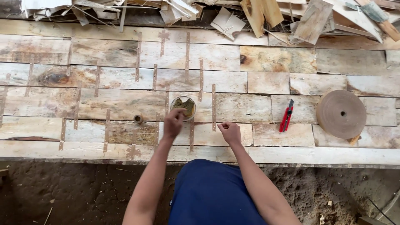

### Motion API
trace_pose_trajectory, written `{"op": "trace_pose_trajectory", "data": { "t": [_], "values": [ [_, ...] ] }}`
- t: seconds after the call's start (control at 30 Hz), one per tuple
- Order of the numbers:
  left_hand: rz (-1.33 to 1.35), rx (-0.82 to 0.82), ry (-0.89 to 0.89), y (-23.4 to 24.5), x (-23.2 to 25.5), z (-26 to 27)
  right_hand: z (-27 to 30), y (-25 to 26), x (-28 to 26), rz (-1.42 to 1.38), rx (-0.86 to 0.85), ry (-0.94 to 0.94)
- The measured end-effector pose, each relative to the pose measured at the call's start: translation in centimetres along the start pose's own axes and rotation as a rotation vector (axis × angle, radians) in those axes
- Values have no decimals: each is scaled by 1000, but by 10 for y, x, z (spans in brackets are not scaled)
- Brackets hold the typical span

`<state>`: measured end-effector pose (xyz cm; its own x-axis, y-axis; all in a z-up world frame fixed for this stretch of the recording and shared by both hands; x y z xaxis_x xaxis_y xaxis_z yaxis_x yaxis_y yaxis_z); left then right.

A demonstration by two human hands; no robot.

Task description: Applying thin wood strips to a larger wooden surface using adhesive.

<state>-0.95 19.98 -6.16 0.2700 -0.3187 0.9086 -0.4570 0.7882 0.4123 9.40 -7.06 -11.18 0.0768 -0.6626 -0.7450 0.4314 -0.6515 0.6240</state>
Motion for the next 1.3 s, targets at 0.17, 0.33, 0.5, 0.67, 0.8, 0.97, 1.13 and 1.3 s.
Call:
{"op": "trace_pose_trajectory", "data": {
  "t": [0.17,0.33,0.5,0.67,0.8,0.97,1.13,1.3],
  "values": [
    [-205,394,143,89,-45,-16,-1,-13,-42,-51,-56,58],
    [-496,325,404,133,-50,-2,-11,-32,-88,-90,-129,60],
    [-699,180,530,137,-88,2,0,-27,-158,-373,-318,-137],
    [-859,262,486,132,-152,-10,-4,-39,-164,-464,-318,-186],
    [-818,288,395,128,-167,-13,-11,-42,-150,-478,-293,-200],
    [-394,325,418,123,-108,-2,-17,-48,-141,-358,-192,-150],
    [-200,365,425,94,-88,8,-20,-34,-123,-303,-96,-117],
    [242,143,496,51,-34,26,-14,-12,-69,-280,-56,-137]
  ]
}}
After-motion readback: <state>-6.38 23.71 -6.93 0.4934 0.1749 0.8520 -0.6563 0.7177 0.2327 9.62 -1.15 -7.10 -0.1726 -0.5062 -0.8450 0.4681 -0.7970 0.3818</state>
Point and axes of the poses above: each hand's wrist, its own z-axis away from the middle knuckle, its own y-axis out of the back of the hand, x = y × z, the point moved 3 cm from there along -z, towards the middle knuckle, and after that the axes turned 13 degrees about y, right-handed, at the moved point
